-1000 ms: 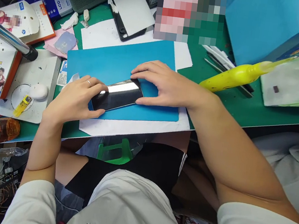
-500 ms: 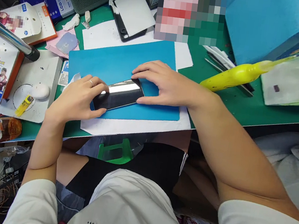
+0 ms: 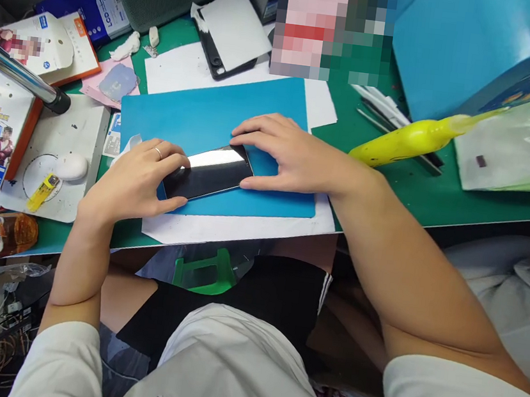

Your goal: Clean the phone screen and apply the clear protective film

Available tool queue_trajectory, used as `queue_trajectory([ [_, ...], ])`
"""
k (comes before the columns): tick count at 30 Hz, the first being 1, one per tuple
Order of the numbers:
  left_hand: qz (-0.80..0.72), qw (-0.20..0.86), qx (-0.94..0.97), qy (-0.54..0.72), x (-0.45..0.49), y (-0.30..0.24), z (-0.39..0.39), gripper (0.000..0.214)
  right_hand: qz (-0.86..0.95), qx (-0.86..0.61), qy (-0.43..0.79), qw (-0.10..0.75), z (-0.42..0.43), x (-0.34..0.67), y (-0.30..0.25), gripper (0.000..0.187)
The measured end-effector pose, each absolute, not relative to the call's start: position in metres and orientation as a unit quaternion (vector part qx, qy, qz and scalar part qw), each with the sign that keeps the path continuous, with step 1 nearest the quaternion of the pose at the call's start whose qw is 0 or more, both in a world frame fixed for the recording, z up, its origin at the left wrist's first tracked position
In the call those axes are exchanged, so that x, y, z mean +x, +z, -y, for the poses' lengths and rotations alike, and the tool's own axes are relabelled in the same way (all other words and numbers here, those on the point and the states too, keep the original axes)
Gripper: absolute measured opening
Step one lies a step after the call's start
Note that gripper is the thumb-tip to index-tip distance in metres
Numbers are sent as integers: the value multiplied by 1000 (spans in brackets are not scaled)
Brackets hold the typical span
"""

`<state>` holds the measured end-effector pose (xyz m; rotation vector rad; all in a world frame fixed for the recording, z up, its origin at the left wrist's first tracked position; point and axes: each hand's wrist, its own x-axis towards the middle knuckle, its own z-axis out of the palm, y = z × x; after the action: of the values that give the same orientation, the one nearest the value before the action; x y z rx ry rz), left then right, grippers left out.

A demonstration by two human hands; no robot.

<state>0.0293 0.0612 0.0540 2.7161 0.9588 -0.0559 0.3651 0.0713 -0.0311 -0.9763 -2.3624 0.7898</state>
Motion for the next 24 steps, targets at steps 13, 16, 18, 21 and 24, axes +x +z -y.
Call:
queue_trajectory([
  [13,-334,125,934,-35,32,57,-59,46,856,-358,296,228,-71,364,-29,76],
  [16,-334,122,934,-38,32,57,-59,46,854,-360,300,226,-71,364,-28,77],
  [18,-335,118,934,-37,32,57,-59,46,854,-359,299,227,-71,364,-28,77],
  [21,-333,113,935,-37,32,57,-59,47,857,-355,295,229,-71,363,-28,80],
  [24,-335,112,935,-38,32,57,-59,47,860,-352,290,228,-72,364,-28,82],
])
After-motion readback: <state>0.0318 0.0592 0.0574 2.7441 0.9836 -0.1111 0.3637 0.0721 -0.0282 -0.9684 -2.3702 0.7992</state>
